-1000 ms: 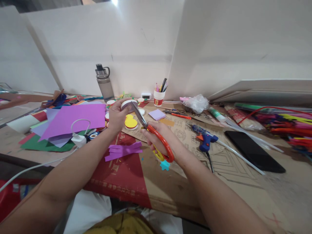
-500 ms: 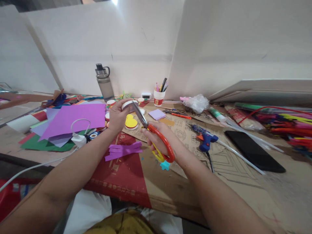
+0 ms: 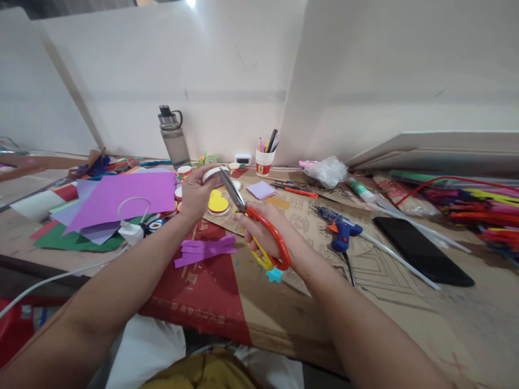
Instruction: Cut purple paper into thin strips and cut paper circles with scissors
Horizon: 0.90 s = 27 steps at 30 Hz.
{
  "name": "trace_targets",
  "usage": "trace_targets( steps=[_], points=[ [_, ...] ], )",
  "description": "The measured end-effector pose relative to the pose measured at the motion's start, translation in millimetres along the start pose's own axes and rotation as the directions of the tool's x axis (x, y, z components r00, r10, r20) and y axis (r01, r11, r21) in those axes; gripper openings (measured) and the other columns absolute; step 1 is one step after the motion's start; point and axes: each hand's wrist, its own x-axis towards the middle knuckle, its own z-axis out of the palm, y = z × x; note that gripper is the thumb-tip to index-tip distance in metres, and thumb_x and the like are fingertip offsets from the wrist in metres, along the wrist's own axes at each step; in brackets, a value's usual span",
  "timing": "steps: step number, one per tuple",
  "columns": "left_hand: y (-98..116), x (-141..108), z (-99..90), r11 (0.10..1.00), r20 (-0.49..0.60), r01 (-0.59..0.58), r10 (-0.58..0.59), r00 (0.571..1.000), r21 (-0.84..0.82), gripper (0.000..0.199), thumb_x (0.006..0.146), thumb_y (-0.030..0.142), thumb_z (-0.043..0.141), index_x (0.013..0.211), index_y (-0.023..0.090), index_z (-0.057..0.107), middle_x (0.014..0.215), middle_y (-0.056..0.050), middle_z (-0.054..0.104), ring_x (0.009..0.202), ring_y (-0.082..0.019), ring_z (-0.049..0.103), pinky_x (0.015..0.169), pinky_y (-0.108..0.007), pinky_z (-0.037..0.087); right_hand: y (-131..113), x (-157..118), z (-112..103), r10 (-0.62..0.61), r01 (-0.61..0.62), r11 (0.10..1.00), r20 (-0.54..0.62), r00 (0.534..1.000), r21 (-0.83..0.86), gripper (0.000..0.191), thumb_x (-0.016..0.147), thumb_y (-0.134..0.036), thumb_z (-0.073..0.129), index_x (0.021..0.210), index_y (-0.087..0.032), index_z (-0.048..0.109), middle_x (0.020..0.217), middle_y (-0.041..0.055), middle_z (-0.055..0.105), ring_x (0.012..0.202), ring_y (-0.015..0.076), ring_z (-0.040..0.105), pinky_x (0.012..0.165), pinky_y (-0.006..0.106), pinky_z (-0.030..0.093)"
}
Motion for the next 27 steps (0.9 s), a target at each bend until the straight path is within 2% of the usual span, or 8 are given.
trace_targets(
  steps=[14, 27],
  points=[
    [-1.1, -0.1, -0.9, 1.0, 0.001, -0.008, 0.008, 1.0, 0.018, 0.025, 0.076, 0.031, 0.075, 0.101, 0.026, 0.076, 0.102, -0.004, 0.074, 0.093, -0.018, 0.07, 0.079, -0.033, 0.06, 1.4, 0.9, -2.0, -0.052, 0.052, 0.997, 0.007, 0.999, -0.064, 0.036, 0.088, -0.051, 0.057, 0.067, -0.023, 0.048, 0.054, -0.0013, 0.054, 0.041, 0.0121, 0.05, 0.037, 0.026, 0.039],
    [-0.9, -0.3, -0.6, 1.0, -0.006, -0.001, 0.001, 1.0, 0.015, 0.025, 0.076, 0.031, 0.076, 0.1, 0.027, 0.076, 0.1, -0.003, 0.074, 0.091, -0.018, 0.07, 0.077, -0.032, 0.06, -1.7, -1.0, 0.0, -0.014, 0.013, 1.0, -0.007, 1.0, -0.028, 0.038, 0.087, -0.051, 0.059, 0.064, -0.023, 0.046, 0.048, -0.0023, 0.051, 0.039, 0.0118, 0.047, 0.038, 0.026, 0.037]
  ],
)
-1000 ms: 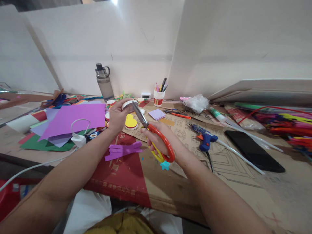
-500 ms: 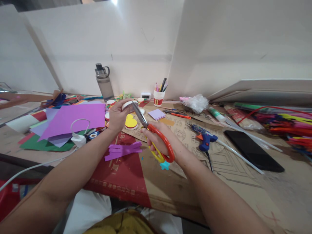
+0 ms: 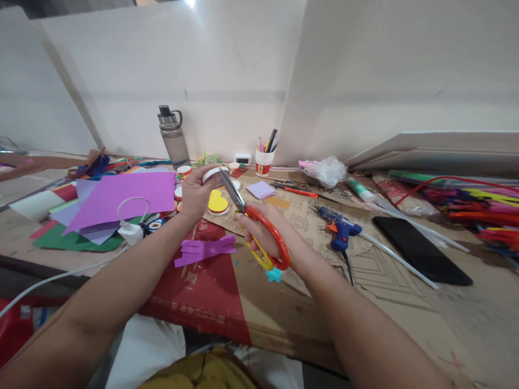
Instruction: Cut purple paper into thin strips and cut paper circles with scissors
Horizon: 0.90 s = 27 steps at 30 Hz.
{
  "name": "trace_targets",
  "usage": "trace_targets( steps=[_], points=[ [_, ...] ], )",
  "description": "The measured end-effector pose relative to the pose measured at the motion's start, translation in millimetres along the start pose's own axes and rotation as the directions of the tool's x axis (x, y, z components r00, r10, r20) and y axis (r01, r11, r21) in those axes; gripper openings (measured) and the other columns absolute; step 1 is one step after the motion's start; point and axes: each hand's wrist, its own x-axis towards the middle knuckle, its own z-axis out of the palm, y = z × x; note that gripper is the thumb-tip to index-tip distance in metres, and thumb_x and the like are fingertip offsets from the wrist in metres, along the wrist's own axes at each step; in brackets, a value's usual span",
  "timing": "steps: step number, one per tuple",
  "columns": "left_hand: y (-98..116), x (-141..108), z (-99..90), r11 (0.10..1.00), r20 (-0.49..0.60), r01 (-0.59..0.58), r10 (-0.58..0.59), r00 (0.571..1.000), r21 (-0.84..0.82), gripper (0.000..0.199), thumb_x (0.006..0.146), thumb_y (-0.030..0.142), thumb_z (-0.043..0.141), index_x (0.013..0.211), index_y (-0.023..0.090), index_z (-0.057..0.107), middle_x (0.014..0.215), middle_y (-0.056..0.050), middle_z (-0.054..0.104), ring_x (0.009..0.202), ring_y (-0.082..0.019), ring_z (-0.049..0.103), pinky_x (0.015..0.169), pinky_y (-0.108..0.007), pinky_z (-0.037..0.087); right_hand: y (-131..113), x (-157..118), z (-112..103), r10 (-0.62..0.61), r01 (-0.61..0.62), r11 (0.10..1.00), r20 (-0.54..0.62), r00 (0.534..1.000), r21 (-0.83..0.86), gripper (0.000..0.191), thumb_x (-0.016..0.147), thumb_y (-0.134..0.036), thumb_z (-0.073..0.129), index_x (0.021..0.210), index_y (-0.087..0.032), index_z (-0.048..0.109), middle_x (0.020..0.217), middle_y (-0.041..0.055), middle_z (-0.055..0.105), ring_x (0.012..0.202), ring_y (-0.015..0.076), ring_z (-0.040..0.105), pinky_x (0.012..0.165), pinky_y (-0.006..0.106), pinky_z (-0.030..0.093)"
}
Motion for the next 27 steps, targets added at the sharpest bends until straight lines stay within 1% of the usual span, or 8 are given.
trace_targets(
  steps=[4, 9, 12, 16, 18, 21, 24, 27],
  points=[
    [0, 0, 0.0, 1.0, -0.002, -0.012, 0.012, 1.0, 0.02, 0.025, 0.075, 0.032, 0.076, 0.1, 0.027, 0.076, 0.101, -0.003, 0.074, 0.091, -0.017, 0.07, 0.076, -0.031, 0.06, -1, -1, 0, -0.011, 0.011, 1.0, -0.004, 1.0, -0.018, 0.034, 0.089, -0.047, 0.057, 0.066, -0.024, 0.046, 0.048, -0.0028, 0.051, 0.039, 0.0115, 0.047, 0.039, 0.026, 0.038],
    [1, 0, 0.6, 1.0, -0.003, 0.008, -0.008, 1.0, -0.003, 0.024, 0.075, 0.031, 0.076, 0.099, 0.027, 0.075, 0.103, -0.003, 0.074, 0.091, -0.017, 0.07, 0.077, -0.032, 0.061, -2, -1, -1, -0.069, 0.069, 0.996, -0.005, 0.998, -0.065, 0.032, 0.09, -0.042, 0.055, 0.066, -0.023, 0.045, 0.05, -0.0027, 0.052, 0.039, 0.0111, 0.047, 0.039, 0.026, 0.037],
    [1, 0, 0.7, 1.0, -0.006, 0.011, -0.012, 1.0, -0.007, 0.024, 0.075, 0.03, 0.076, 0.099, 0.027, 0.075, 0.102, -0.003, 0.074, 0.091, -0.017, 0.069, 0.077, -0.032, 0.061, -3, -1, -1, -0.069, 0.068, 0.993, -0.013, 0.998, -0.094, 0.033, 0.09, -0.039, 0.054, 0.063, -0.023, 0.043, 0.048, -0.0027, 0.051, 0.038, 0.0104, 0.045, 0.04, 0.026, 0.038],
    [0, 0, -0.1, 1.0, 0.007, 0.003, -0.003, 1.0, -0.011, 0.025, 0.076, 0.029, 0.074, 0.101, 0.026, 0.075, 0.102, -0.003, 0.074, 0.091, -0.017, 0.07, 0.077, -0.031, 0.06, -3, 0, -1, -0.077, 0.075, 0.992, -0.021, 0.997, -0.106, 0.031, 0.09, -0.04, 0.054, 0.066, -0.023, 0.044, 0.052, -0.0026, 0.053, 0.039, 0.0105, 0.048, 0.04, 0.024, 0.038],
    [0, 0, -0.7, 1.0, 0.003, -0.009, 0.009, 1.0, 0.009, 0.026, 0.076, 0.028, 0.073, 0.101, 0.025, 0.075, 0.103, -0.004, 0.074, 0.091, -0.017, 0.07, 0.078, -0.03, 0.059, -1, 2, -1, -0.081, 0.079, 0.992, -0.017, 0.997, -0.099, 0.03, 0.089, -0.04, 0.056, 0.068, -0.022, 0.045, 0.051, -0.0036, 0.052, 0.039, 0.0102, 0.047, 0.039, 0.024, 0.037],
    [0, 1, -1.6, 0.998, -0.02, -0.029, 0.03, 0.999, 0.063, 0.026, 0.077, 0.024, 0.07, 0.102, 0.023, 0.075, 0.102, -0.004, 0.075, 0.094, -0.018, 0.069, 0.083, -0.029, 0.057, 5, 6, 0, -0.089, 0.087, 0.99, -0.018, 0.996, -0.112, 0.027, 0.087, -0.04, 0.059, 0.072, -0.022, 0.046, 0.053, -0.0052, 0.051, 0.039, 0.0097, 0.046, 0.04, 0.023, 0.037],
    [1, 2, -2.1, 0.997, -0.039, 0.002, 0.001, 0.999, 0.074, 0.027, 0.077, 0.022, 0.068, 0.103, 0.022, 0.074, 0.1, -0.004, 0.075, 0.094, -0.018, 0.069, 0.084, -0.029, 0.056, 12, 10, -2, -0.153, 0.151, 0.975, 0.001, 0.988, -0.162, 0.022, 0.089, -0.041, 0.057, 0.079, -0.022, 0.051, 0.059, -0.0047, 0.053, 0.045, 0.0114, 0.051, 0.044, 0.024, 0.043],
    [2, 5, -2.3, 0.997, -0.096, 0.076, -0.073, 0.993, 0.032, 0.029, 0.074, 0.022, 0.071, 0.102, 0.021, 0.073, 0.098, -0.003, 0.074, 0.088, -0.017, 0.069, 0.076, -0.028, 0.057, 16, 12, -5, -0.265, 0.266, 0.922, 0.044, 0.963, -0.28, 0.02, 0.09, -0.041, 0.055, 0.092, -0.022, 0.059, 0.075, -0.0001, 0.064, 0.06, 0.0154, 0.06, 0.055, 0.028, 0.049]
  ],
)
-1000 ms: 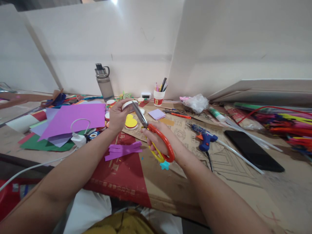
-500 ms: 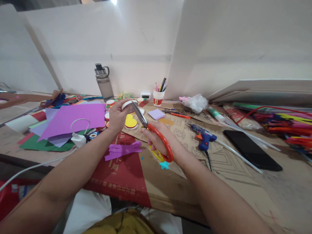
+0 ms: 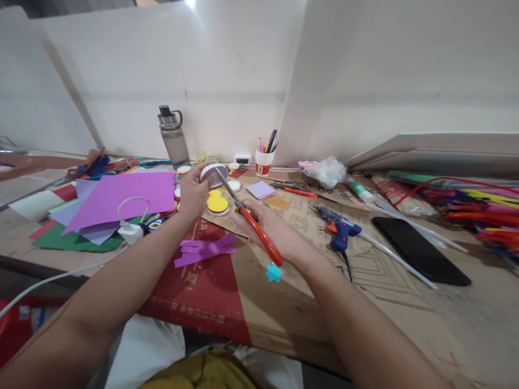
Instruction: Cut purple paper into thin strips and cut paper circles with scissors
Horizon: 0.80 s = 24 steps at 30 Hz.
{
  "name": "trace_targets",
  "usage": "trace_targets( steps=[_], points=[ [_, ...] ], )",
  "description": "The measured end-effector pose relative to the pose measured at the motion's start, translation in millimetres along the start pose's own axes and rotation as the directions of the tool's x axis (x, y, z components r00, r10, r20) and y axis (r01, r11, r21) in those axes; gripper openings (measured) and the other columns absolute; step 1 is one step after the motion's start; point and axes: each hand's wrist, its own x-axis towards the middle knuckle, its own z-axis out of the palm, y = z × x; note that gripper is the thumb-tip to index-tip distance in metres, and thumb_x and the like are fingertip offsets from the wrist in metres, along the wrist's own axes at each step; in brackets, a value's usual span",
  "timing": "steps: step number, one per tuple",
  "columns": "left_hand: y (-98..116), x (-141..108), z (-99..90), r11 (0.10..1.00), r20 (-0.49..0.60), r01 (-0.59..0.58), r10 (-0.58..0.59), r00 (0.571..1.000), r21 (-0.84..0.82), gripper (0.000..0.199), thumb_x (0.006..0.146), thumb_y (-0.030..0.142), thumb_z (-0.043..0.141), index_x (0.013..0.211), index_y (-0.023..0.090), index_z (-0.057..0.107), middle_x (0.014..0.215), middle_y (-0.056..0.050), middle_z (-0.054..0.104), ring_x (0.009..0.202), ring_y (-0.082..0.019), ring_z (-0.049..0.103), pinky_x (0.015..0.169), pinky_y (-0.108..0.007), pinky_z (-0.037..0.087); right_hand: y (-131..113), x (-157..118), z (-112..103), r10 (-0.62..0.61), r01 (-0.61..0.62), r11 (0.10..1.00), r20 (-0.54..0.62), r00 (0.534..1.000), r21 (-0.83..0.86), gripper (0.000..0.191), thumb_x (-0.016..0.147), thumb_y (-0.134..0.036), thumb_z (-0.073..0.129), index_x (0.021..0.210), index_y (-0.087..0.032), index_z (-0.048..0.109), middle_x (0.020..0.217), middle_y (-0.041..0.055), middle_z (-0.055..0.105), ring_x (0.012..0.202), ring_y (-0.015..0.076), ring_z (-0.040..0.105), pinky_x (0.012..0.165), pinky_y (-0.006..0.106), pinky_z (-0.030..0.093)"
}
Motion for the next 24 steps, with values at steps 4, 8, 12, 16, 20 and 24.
trace_targets(
  steps=[4, 8, 12, 16, 20, 24],
  points=[
    [3, 3, -0.4, 0.965, 0.02, 0.213, -0.212, 0.977, -0.152, 0.034, 0.067, 0.03, 0.077, 0.098, 0.018, 0.069, 0.09, -0.004, 0.073, 0.075, -0.016, 0.067, 0.059, -0.025, 0.057, 7, 3, -8, -0.088, 0.066, 0.97, -0.086, 0.992, -0.235, 0.028, 0.091, -0.037, 0.053, 0.109, -0.02, 0.066, 0.101, 0.0076, 0.072, 0.085, 0.0228, 0.067, 0.075, 0.035, 0.052],
    [8, 4, -0.1, 0.897, 0.095, 0.4, -0.389, 0.917, -0.189, 0.039, 0.058, 0.031, 0.083, 0.091, 0.015, 0.068, 0.08, -0.003, 0.071, 0.059, -0.01, 0.059, 0.041, -0.017, 0.045, 24, 10, -23, -0.156, 0.007, 0.875, -0.27, 0.95, -0.483, 0.035, 0.089, -0.026, 0.052, 0.119, -0.02, 0.068, 0.106, 0.0111, 0.074, 0.095, 0.0272, 0.069, 0.08, 0.036, 0.052],
    [13, 2, 1.2, 0.869, 0.142, 0.452, -0.431, 0.891, -0.2, 0.042, 0.055, 0.029, 0.084, 0.091, 0.014, 0.068, 0.073, -0.001, 0.068, 0.052, -0.007, 0.054, 0.033, -0.015, 0.032, 37, 13, -37, -0.1, -0.128, 0.714, -0.281, 0.955, -0.688, 0.044, 0.087, -0.02, 0.05, 0.128, -0.02, 0.066, 0.115, 0.0135, 0.073, 0.104, 0.0299, 0.068, 0.084, 0.037, 0.052],
    [14, 2, 0.9, 0.87, 0.175, 0.45, -0.42, 0.89, -0.2, 0.035, 0.057, 0.026, 0.081, 0.086, 0.014, 0.066, 0.067, 0.001, 0.064, 0.047, -0.005, 0.05, 0.032, -0.015, 0.025, 37, 12, -39, -0.06, -0.17, 0.597, -0.255, 0.965, -0.784, 0.044, 0.09, -0.028, 0.051, 0.131, -0.025, 0.064, 0.12, 0.0117, 0.072, 0.103, 0.0306, 0.069, 0.081, 0.039, 0.052],
    [13, 3, -0.7, 0.871, 0.193, 0.452, -0.419, 0.888, -0.193, 0.032, 0.06, 0.025, 0.078, 0.086, 0.014, 0.065, 0.067, 0.0, 0.064, 0.047, -0.006, 0.05, 0.032, -0.015, 0.023, 32, 11, -36, -0.041, -0.172, 0.557, -0.234, 0.971, -0.812, 0.042, 0.091, -0.032, 0.05, 0.131, -0.026, 0.064, 0.122, 0.0105, 0.071, 0.104, 0.0313, 0.068, 0.077, 0.039, 0.052],
    [12, 4, -1.3, 0.87, 0.191, 0.456, -0.423, 0.885, -0.187, 0.033, 0.059, 0.025, 0.078, 0.088, 0.014, 0.065, 0.069, -0.001, 0.065, 0.049, -0.006, 0.052, 0.032, -0.015, 0.022, 31, 11, -35, -0.037, -0.172, 0.552, -0.23, 0.973, -0.816, 0.043, 0.091, -0.032, 0.049, 0.131, -0.026, 0.064, 0.122, 0.0104, 0.071, 0.104, 0.0312, 0.068, 0.077, 0.039, 0.052]
  ],
)
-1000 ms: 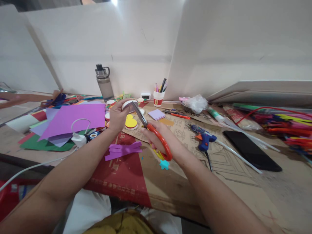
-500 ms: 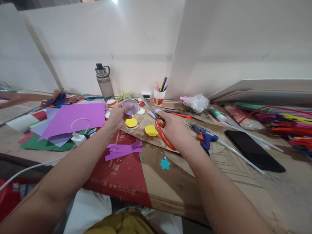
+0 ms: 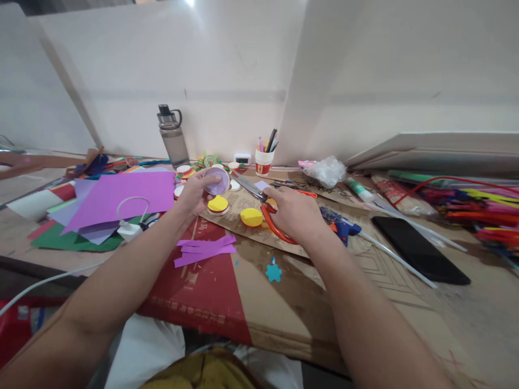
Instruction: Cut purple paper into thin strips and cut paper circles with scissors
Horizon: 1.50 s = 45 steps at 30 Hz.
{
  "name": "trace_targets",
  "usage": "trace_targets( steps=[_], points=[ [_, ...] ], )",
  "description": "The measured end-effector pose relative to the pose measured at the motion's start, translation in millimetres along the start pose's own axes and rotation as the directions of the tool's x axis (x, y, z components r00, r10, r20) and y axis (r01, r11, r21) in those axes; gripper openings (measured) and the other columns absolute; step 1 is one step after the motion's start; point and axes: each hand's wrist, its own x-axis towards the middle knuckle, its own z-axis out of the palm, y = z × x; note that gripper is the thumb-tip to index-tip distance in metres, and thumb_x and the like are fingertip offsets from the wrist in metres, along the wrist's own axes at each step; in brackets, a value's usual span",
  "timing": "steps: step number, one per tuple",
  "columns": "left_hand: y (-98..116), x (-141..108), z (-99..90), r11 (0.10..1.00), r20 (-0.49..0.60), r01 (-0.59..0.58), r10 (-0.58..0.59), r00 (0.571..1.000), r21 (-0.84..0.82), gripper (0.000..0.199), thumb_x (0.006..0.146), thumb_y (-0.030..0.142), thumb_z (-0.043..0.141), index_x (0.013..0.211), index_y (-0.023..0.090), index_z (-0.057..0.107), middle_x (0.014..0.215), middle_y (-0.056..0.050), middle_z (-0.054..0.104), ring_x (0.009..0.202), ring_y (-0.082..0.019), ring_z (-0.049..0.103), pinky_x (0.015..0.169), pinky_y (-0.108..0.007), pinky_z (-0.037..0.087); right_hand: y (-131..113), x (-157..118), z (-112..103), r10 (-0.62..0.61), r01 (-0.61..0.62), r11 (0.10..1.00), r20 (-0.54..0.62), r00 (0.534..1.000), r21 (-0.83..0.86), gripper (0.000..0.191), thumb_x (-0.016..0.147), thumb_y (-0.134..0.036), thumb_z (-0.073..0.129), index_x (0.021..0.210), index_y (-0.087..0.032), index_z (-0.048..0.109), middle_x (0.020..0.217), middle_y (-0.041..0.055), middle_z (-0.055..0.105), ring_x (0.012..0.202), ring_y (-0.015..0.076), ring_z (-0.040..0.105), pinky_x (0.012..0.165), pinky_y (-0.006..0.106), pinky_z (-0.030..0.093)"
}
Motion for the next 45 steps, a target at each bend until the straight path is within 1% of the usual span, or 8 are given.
trace_targets(
  steps=[4, 11, 16, 20, 27, 35, 41, 45],
  points=[
    [1.7, -0.8, 0.8, 1.0, -0.004, 0.021, -0.021, 1.0, -0.004, 0.034, 0.059, 0.025, 0.077, 0.089, 0.014, 0.064, 0.069, -0.001, 0.065, 0.049, -0.007, 0.052, 0.033, -0.015, 0.02, 0.2, -0.2, -0.3, 0.003, -0.003, 1.0, 0.006, 1.0, 0.008, 0.044, 0.091, -0.031, 0.049, 0.132, -0.026, 0.063, 0.125, 0.0099, 0.07, 0.106, 0.031, 0.068, 0.078, 0.039, 0.052],
    [5.0, -2.7, 0.8, 0.998, 0.012, 0.059, -0.059, 0.998, -0.028, 0.03, 0.058, 0.024, 0.076, 0.084, 0.015, 0.064, 0.063, 0.002, 0.06, 0.046, -0.005, 0.047, 0.033, -0.015, 0.019, -1.7, -0.7, -2.5, 0.005, -0.005, 1.0, 0.015, 1.0, 0.001, 0.043, 0.092, -0.032, 0.048, 0.132, -0.027, 0.063, 0.124, 0.0101, 0.07, 0.104, 0.0305, 0.068, 0.076, 0.038, 0.051],
    [2.7, -0.2, -1.4, 0.999, 0.005, 0.041, -0.041, 0.999, -0.027, 0.03, 0.058, 0.024, 0.076, 0.085, 0.016, 0.064, 0.066, 0.002, 0.062, 0.047, -0.006, 0.051, 0.033, -0.016, 0.019, 0.3, -0.8, -2.0, -0.017, 0.017, 1.0, 0.005, 1.0, 0.0, 0.044, 0.09, -0.029, 0.05, 0.132, -0.027, 0.063, 0.122, 0.0099, 0.071, 0.102, 0.0292, 0.068, 0.075, 0.036, 0.05],
    [2.3, 0.2, -2.0, 0.999, 0.003, 0.031, -0.031, 1.0, -0.03, 0.031, 0.057, 0.024, 0.076, 0.084, 0.017, 0.063, 0.068, 0.001, 0.064, 0.049, -0.007, 0.054, 0.033, -0.017, 0.02, 0.4, -1.1, -2.6, -0.027, 0.027, 1.0, -0.006, 1.0, -0.004, 0.044, 0.09, -0.029, 0.05, 0.131, -0.026, 0.063, 0.121, 0.0102, 0.071, 0.101, 0.029, 0.068, 0.073, 0.035, 0.048],
    [3.5, -1.4, -0.9, 0.999, -0.003, 0.028, -0.028, 1.0, -0.016, 0.029, 0.057, 0.025, 0.076, 0.082, 0.016, 0.063, 0.066, 0.001, 0.063, 0.048, -0.007, 0.052, 0.033, -0.017, 0.019, 0.6, -1.3, -3.1, -0.034, 0.034, 0.999, -0.001, 0.999, -0.008, 0.043, 0.091, -0.031, 0.049, 0.131, -0.026, 0.063, 0.12, 0.0107, 0.071, 0.1, 0.0289, 0.068, 0.072, 0.034, 0.048],
    [3.3, -0.4, -1.0, 0.999, 0.0, 0.035, -0.035, 0.999, -0.023, 0.032, 0.057, 0.025, 0.076, 0.084, 0.016, 0.062, 0.066, 0.001, 0.062, 0.048, -0.008, 0.053, 0.033, -0.017, 0.017, 0.3, -1.9, -2.0, -0.03, 0.03, 1.0, 0.0, 1.0, -0.007, 0.043, 0.092, -0.032, 0.049, 0.132, -0.026, 0.062, 0.122, 0.0101, 0.07, 0.103, 0.029, 0.067, 0.074, 0.035, 0.048],
    [2.4, -0.5, -1.4, 1.0, -0.019, 0.026, -0.026, 0.999, -0.002, 0.03, 0.058, 0.024, 0.075, 0.083, 0.016, 0.062, 0.065, 0.001, 0.062, 0.048, -0.008, 0.053, 0.033, -0.017, 0.017, 0.9, -1.7, -1.6, -0.04, 0.04, 0.999, 0.007, 0.999, 0.001, 0.044, 0.091, -0.032, 0.049, 0.133, -0.027, 0.062, 0.121, 0.0102, 0.07, 0.101, 0.0288, 0.067, 0.073, 0.035, 0.048],
    [0.9, -0.8, -0.8, 0.999, -0.002, 0.019, -0.019, 1.0, 0.029, 0.031, 0.058, 0.026, 0.076, 0.084, 0.016, 0.063, 0.068, 0.0, 0.064, 0.049, -0.009, 0.055, 0.032, -0.018, 0.018, 0.1, -2.0, -1.2, -0.041, 0.041, 0.999, -0.006, 0.999, -0.018, 0.042, 0.092, -0.033, 0.049, 0.131, -0.028, 0.063, 0.118, 0.01, 0.071, 0.098, 0.028, 0.067, 0.071, 0.033, 0.047]
  ],
)
